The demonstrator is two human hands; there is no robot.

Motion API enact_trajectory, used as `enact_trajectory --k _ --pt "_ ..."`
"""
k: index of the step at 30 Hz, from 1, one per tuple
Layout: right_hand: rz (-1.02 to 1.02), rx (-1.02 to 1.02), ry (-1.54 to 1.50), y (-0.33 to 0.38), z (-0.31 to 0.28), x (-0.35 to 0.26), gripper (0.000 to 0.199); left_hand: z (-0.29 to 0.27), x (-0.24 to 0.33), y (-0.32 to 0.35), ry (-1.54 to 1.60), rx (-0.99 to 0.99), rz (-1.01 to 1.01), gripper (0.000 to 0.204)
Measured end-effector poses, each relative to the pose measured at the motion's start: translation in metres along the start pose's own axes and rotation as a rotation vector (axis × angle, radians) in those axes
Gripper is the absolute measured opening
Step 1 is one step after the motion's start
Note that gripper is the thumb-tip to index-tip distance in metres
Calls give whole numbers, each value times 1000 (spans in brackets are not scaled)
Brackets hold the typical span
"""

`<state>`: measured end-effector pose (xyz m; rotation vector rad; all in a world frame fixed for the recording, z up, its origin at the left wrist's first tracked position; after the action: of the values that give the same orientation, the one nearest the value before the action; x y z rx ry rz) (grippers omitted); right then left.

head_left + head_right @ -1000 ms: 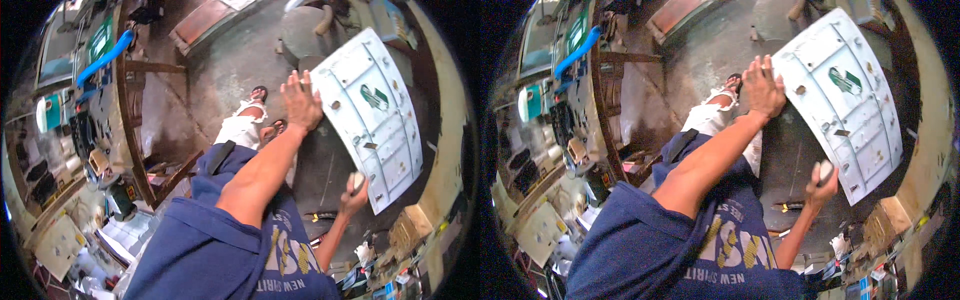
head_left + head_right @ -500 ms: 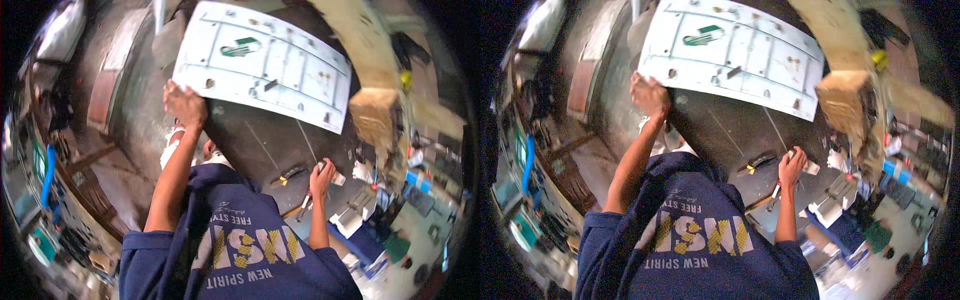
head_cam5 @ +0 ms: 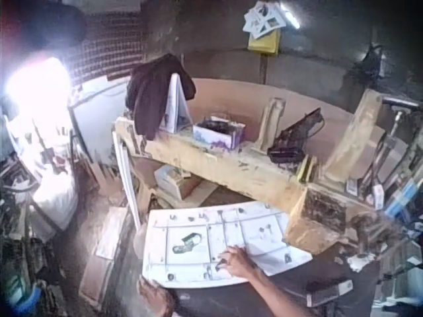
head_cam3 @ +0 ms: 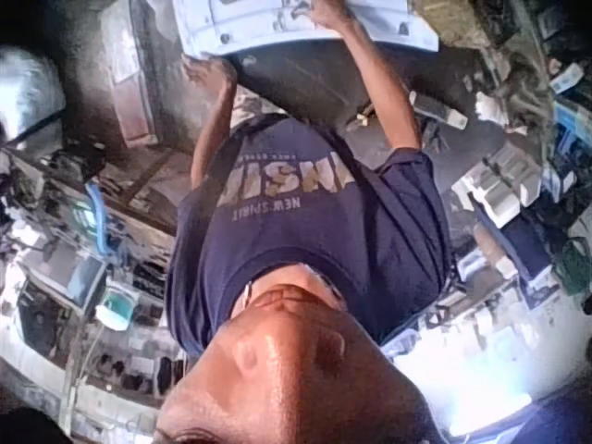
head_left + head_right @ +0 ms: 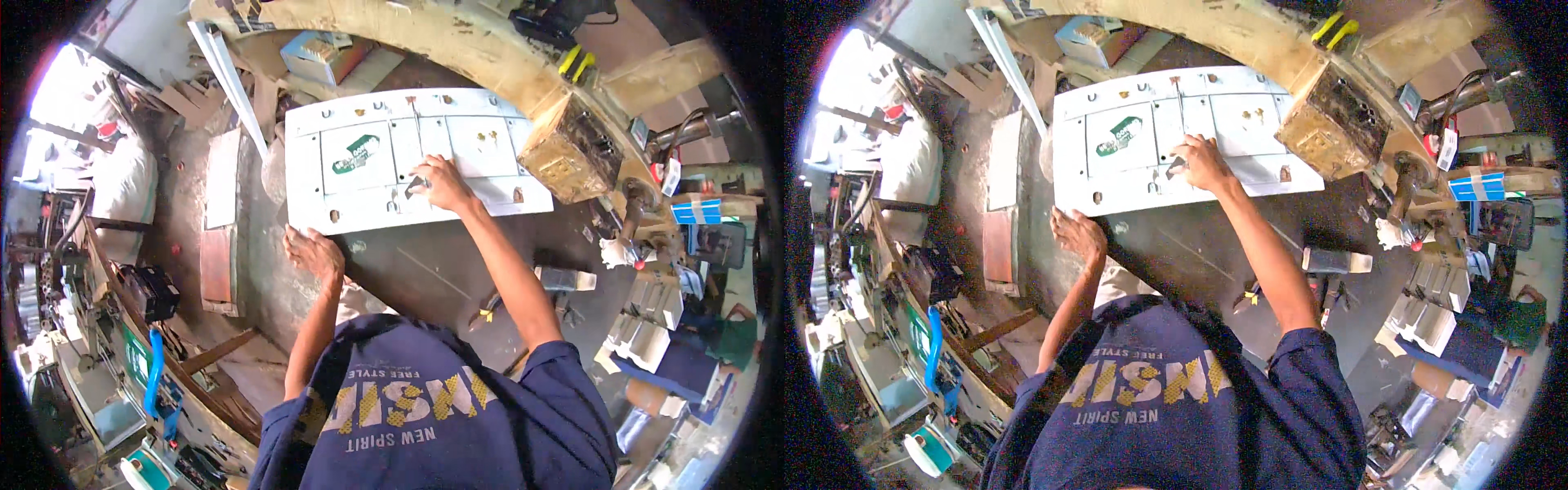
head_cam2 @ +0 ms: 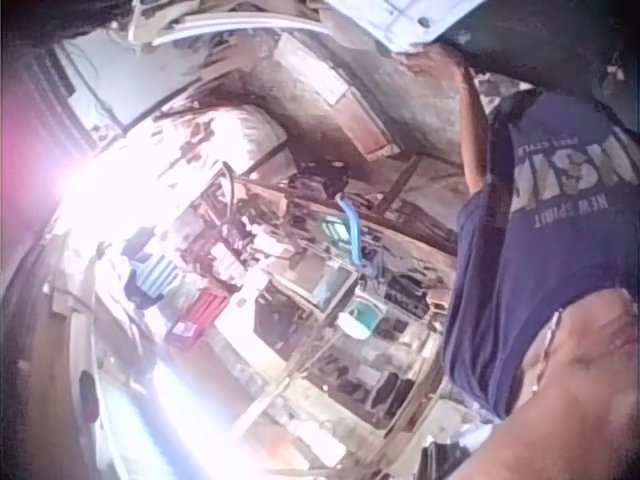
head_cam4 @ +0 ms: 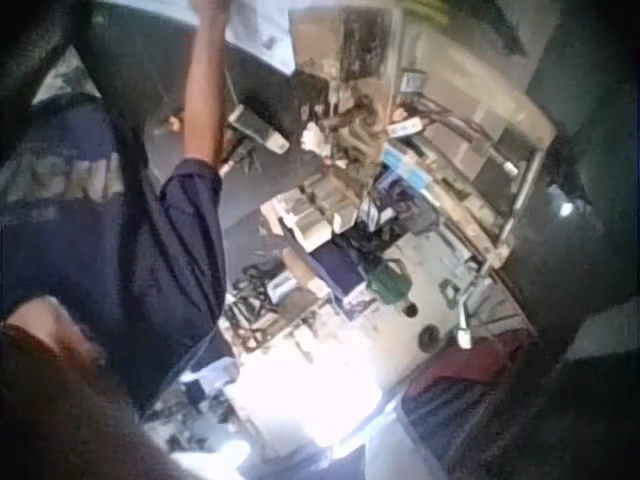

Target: The person shapes metal strips using a manual bender and a cutting shear, then inserts and hammers the bent strips into slots on a die cutting board using a mallet.

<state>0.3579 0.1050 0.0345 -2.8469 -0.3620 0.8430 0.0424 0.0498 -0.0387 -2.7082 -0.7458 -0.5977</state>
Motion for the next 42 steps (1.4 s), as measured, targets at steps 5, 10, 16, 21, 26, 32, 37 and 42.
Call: enact_trajectory --k 5,10,16,21,26,32,37,42 --pt "9 -116 -137 -14 -11 4 15 -17 -2 -9 51 -12 72 57" --pt "264 225 -202 64 -27 8 21 -16 -7 -32 39 -164 83 56" --pt "849 806 -835 201 34 -7 33 -1 -44 -69 525 -235 361 47" --pt "723 1113 -1022 182 49 -3 41 12 -67 -56 623 -252 219 47" --pt "787 1015 -1269 198 39 33 25 9 -65 3 139 -744 222 42" --pt "836 799 -268 231 -9 14 38 -49 -12 114 344 -1745 45 33" --pt "834 1098 -147 258 -225 -63 19 -57 -15 122 210 -1715 571 45" --pt "470 1594 428 348 -451 -51 46 -57 -43 106 217 -1733 361 44"
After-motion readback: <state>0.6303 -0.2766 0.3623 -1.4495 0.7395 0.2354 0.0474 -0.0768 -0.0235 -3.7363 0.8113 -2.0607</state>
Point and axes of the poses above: each hand's wrist, its own y-axis away from the middle knuckle, its own z-axis out of the palm, x = y × z, the point moved 6 cm from there along -y, towards the middle knuckle, and after that the axes turned 6 degrees about -y, right-handed, at the moved point
